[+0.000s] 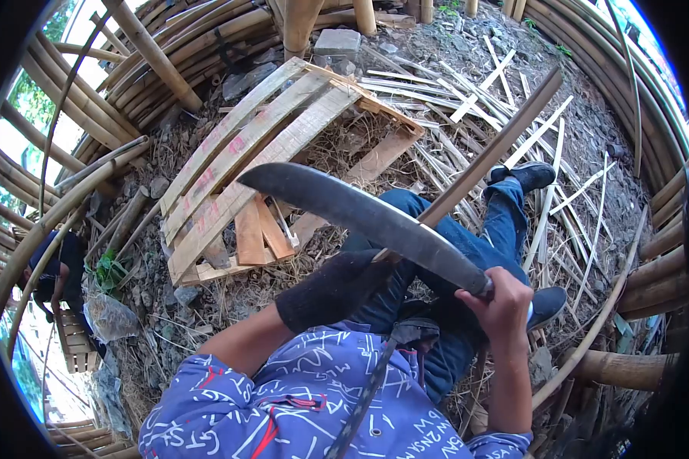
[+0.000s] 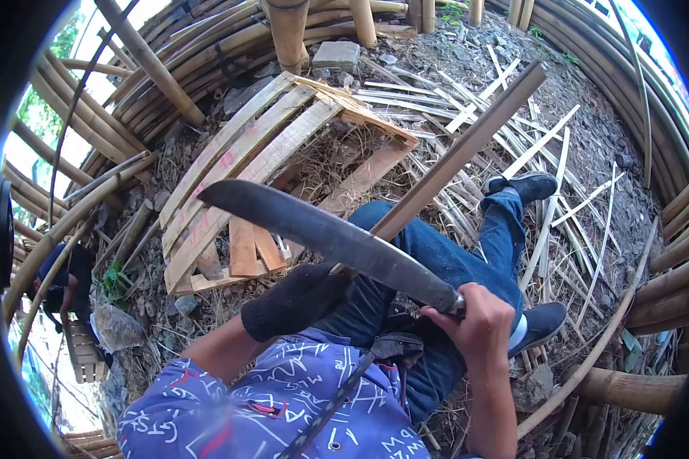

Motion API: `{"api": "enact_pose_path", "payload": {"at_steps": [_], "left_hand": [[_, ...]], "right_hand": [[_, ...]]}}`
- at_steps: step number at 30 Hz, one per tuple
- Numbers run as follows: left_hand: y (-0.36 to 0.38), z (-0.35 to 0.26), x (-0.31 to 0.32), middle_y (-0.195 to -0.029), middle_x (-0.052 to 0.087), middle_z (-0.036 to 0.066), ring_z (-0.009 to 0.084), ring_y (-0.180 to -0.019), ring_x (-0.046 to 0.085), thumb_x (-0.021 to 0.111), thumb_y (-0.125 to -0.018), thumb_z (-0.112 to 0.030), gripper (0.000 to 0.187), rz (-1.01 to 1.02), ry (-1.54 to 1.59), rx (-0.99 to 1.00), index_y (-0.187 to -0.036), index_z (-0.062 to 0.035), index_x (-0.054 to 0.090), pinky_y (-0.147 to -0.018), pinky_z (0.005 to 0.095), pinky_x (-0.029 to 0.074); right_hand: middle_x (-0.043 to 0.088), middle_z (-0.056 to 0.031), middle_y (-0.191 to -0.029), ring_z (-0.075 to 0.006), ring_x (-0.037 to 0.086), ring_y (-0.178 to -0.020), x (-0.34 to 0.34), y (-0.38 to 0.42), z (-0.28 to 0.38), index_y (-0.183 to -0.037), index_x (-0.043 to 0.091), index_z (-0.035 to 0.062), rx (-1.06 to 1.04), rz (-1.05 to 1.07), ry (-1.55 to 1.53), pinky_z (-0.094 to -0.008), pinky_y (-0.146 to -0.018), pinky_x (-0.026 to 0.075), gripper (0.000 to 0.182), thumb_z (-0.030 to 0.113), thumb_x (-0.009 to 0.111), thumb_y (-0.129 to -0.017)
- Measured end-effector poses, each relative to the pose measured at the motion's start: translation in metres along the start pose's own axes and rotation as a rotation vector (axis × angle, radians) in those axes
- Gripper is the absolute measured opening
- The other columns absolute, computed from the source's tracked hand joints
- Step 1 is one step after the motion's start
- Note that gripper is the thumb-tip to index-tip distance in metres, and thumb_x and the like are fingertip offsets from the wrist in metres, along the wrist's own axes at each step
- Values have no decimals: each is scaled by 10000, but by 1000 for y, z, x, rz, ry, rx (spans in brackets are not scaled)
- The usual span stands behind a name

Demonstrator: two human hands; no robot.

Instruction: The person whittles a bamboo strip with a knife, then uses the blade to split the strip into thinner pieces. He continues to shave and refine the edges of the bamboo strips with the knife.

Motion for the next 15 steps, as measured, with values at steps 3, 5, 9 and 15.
{"api": "enact_pose_path", "payload": {"at_steps": [3, 5, 9, 15], "left_hand": [[-10, -5, 14, -720, 522, -9, 72, -653, 471, 446, -1035, -324, 348, 8, -1, 71, -1009, -11, 596, -580, 272, 422], [-17, -3, 22, -707, 514, -22, 59, -626, 463, 448, -1032, -331, 348, 14, -13, 190, -950, -23, 587, -548, 259, 407], [-20, -7, 29, -773, 569, 68, 155, -678, 545, 430, -1034, -277, 308, 57, -138, 264, -1097, -9, 568, -607, 309, 458], [-16, 6, 28, -826, 611, 155, 249, -695, 609, 419, -1030, -200, 285, 102, -332, 410, -1200, 0, 530, -636, 362, 493]], "right_hand": [[550, -120, -610, -316, 588, -552, -17, 1, -6, -780, 579, 12, 14, -21, 57, -387, -511, 458, 567, 519, 804, -659], [549, -127, -618, -324, 590, -561, -26, 7, -11, -783, 575, 0, 59, -9, 93, -390, -515, 459, 582, 526, 796, -670], [548, -125, -618, -324, 589, -560, -37, 18, -14, -779, 570, 6, 79, -32, 129, -393, -512, 457, 581, 532, 794, -671], [528, -94, -596, -287, 580, -533, -33, 27, -17, -752, 551, 35, 9, -74, 149, -381, -478, 443, 573, 550, 783, -658]]}}
Point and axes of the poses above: each hand's wrist, its own y-axis away from the middle knuckle, its own x-axis out of the palm, z = x × y, the point moved 1 cm from there along -y, towards the middle knuckle
